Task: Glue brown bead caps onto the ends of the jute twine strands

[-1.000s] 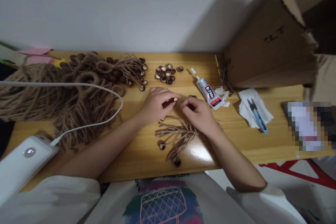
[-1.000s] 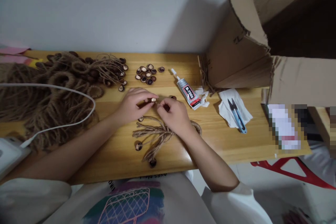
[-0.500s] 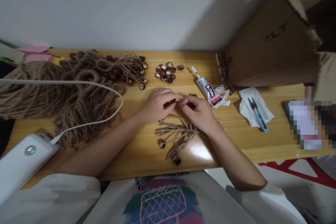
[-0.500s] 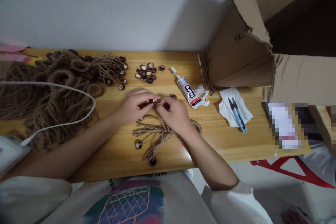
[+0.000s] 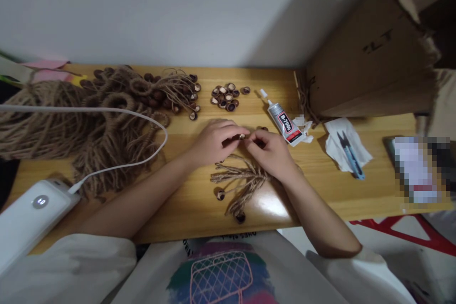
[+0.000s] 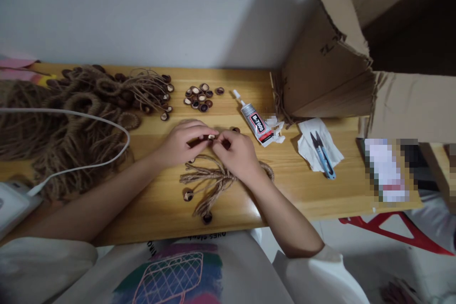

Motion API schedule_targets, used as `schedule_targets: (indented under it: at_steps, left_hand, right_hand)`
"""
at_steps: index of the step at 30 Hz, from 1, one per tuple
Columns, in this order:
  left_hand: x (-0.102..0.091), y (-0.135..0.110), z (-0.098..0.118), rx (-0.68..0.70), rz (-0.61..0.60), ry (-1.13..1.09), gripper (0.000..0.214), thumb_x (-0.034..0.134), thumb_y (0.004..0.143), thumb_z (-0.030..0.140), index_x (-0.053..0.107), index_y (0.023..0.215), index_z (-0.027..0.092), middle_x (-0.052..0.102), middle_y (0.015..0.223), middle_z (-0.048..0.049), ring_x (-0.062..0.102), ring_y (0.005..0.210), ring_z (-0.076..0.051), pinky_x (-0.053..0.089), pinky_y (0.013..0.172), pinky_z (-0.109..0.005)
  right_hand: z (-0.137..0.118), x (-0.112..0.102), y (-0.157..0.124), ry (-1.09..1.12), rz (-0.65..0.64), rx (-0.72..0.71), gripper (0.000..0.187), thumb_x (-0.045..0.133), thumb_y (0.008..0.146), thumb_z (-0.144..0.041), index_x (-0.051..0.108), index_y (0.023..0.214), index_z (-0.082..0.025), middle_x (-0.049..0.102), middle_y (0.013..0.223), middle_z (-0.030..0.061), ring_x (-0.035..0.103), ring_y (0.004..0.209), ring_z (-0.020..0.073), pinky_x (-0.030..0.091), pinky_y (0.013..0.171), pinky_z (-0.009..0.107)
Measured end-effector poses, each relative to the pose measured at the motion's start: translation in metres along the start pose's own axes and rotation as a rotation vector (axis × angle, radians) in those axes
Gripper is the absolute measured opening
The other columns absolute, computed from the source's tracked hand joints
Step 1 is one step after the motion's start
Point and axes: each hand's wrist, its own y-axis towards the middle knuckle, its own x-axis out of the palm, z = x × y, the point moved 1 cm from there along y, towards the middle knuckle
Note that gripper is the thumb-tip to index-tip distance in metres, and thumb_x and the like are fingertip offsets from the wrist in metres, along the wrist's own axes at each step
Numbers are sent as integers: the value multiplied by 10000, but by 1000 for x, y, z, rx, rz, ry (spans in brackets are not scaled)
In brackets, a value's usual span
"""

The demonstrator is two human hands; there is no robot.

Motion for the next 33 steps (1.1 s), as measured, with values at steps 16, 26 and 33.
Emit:
schedule_targets:
  at_steps: [16, 26, 33]
  left_hand:
    - [-1, 0, 2, -2, -10, -21, 217, 564, 824, 96, 669, 1005, 154, 698, 875, -59, 619, 755, -145, 494, 714, -291]
    - [0, 0, 2, 4, -11, -31, 222, 566, 819, 83, 672, 1005, 142, 696, 872, -62, 617, 755, -142, 494, 716, -280]
    - [1, -1, 1, 22, 0, -32, 213, 567, 825, 97, 674, 1002, 150, 698, 881, -63, 629, 792, -155, 505, 728, -294]
  right_hand:
    - [-1, 0, 0, -15, 4, 3, 138, 528, 747, -224, 567, 627, -170, 569, 593, -14, 490, 565, 116, 342, 569, 218]
    - [-1, 1, -1, -4, 16, -2, 148, 524, 745, -240, 563, 623, -167, 569, 594, -12, 487, 567, 116, 337, 572, 221]
    - [-1, 0, -1, -22, 23, 9, 151, 535, 749, -227, 564, 613, -168, 569, 580, -12, 484, 555, 114, 336, 562, 219]
